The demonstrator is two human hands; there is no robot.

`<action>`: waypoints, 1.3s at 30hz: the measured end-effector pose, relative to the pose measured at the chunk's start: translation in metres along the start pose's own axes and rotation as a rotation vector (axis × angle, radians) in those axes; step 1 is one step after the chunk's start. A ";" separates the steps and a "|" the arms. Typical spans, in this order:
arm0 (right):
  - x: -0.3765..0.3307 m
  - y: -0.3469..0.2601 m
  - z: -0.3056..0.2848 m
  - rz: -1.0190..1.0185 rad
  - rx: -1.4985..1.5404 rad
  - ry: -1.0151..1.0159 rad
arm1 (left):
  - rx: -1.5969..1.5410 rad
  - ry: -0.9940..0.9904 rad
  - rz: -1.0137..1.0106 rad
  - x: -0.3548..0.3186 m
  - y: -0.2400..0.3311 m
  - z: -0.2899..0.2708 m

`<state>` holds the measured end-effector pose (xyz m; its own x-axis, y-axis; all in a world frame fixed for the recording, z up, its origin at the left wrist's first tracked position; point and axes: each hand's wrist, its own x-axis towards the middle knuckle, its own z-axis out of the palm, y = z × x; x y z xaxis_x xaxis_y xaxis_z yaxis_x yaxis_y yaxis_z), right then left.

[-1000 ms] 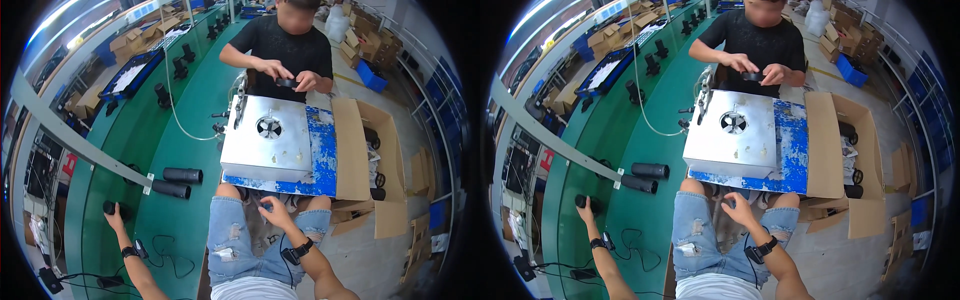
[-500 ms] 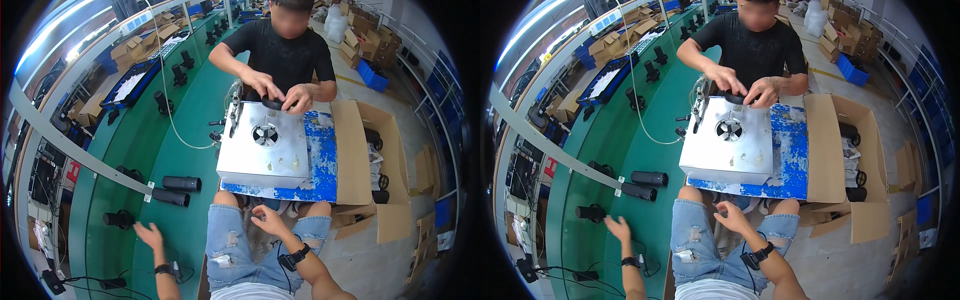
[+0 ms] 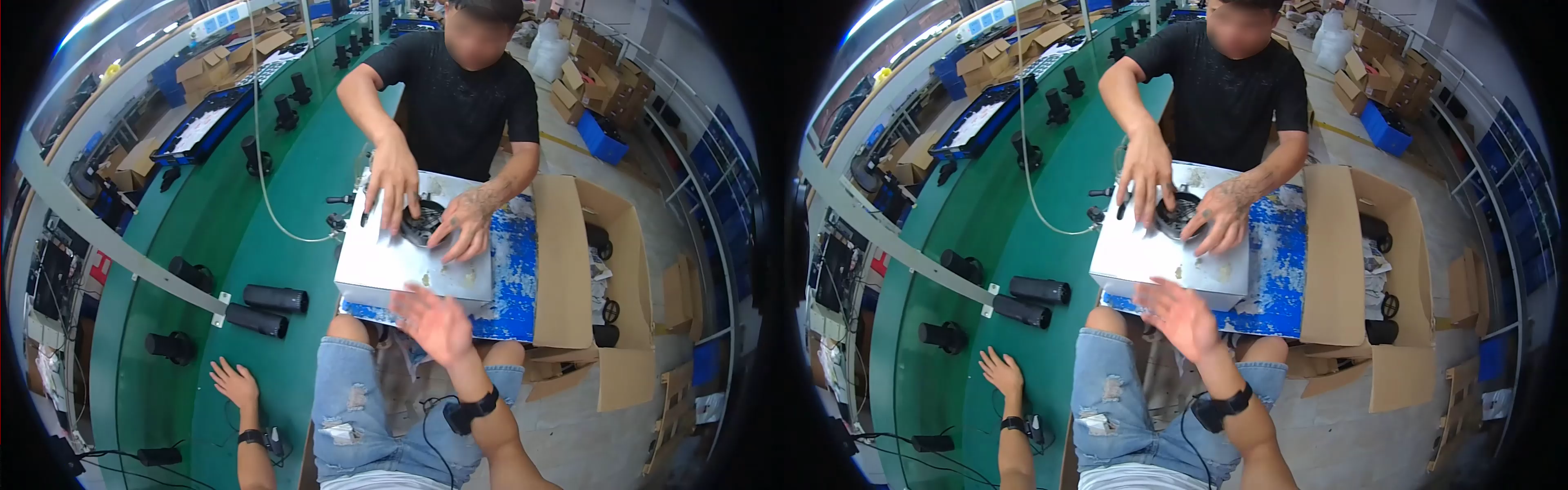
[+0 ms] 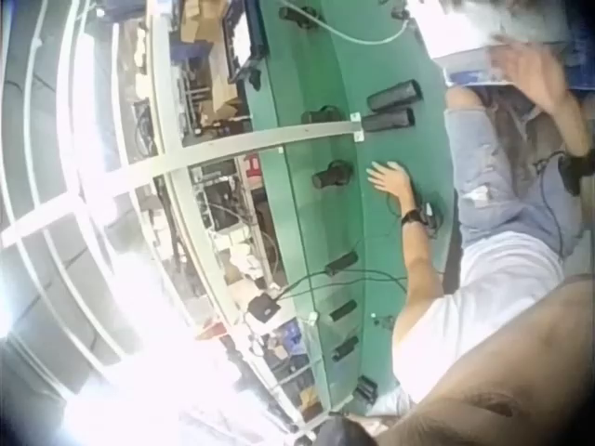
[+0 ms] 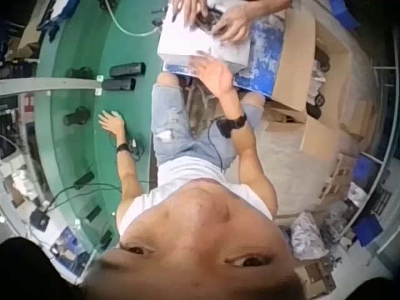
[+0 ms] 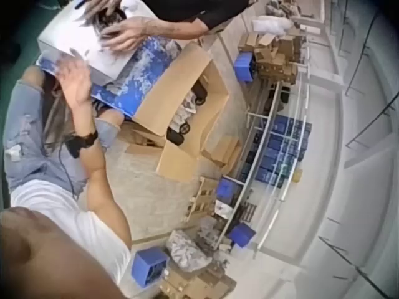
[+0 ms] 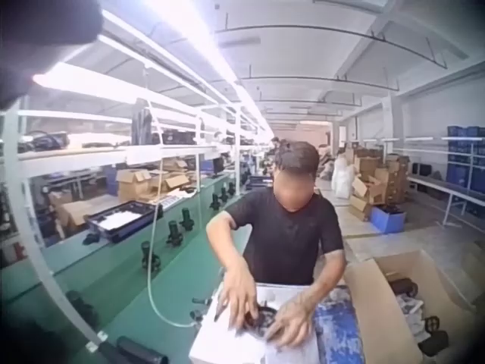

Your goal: The person picks up a microphone body, inserts it into a shock mount, and presses the assembly into a testing machine. After removing the microphone and shock mount, the person places the microphone body on the workbench and repeats the process.

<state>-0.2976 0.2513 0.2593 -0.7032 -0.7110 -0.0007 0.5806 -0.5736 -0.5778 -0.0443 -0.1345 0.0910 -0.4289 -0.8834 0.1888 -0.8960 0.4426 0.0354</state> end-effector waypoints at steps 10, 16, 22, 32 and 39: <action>0.045 -0.106 0.036 -0.462 0.479 -0.282 | 0.042 0.034 0.012 0.009 -0.018 0.014; 0.035 -0.118 0.011 -0.497 0.474 -0.433 | 0.046 0.031 0.048 0.011 -0.016 0.018; 0.034 -0.114 0.004 -0.502 0.472 -0.437 | 0.045 0.034 0.056 0.013 -0.017 0.020; 0.032 -0.116 0.000 -0.540 0.418 -0.406 | 0.037 0.028 0.057 0.014 -0.017 0.019; 0.035 -0.113 -0.003 -0.572 0.364 -0.386 | 0.013 0.041 0.036 0.012 -0.013 0.013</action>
<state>-0.3892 0.2923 0.3219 -0.7802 -0.3173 0.5391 0.3160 -0.9437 -0.0982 -0.0391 -0.1533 0.0803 -0.4560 -0.8598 0.2297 -0.8816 0.4717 0.0155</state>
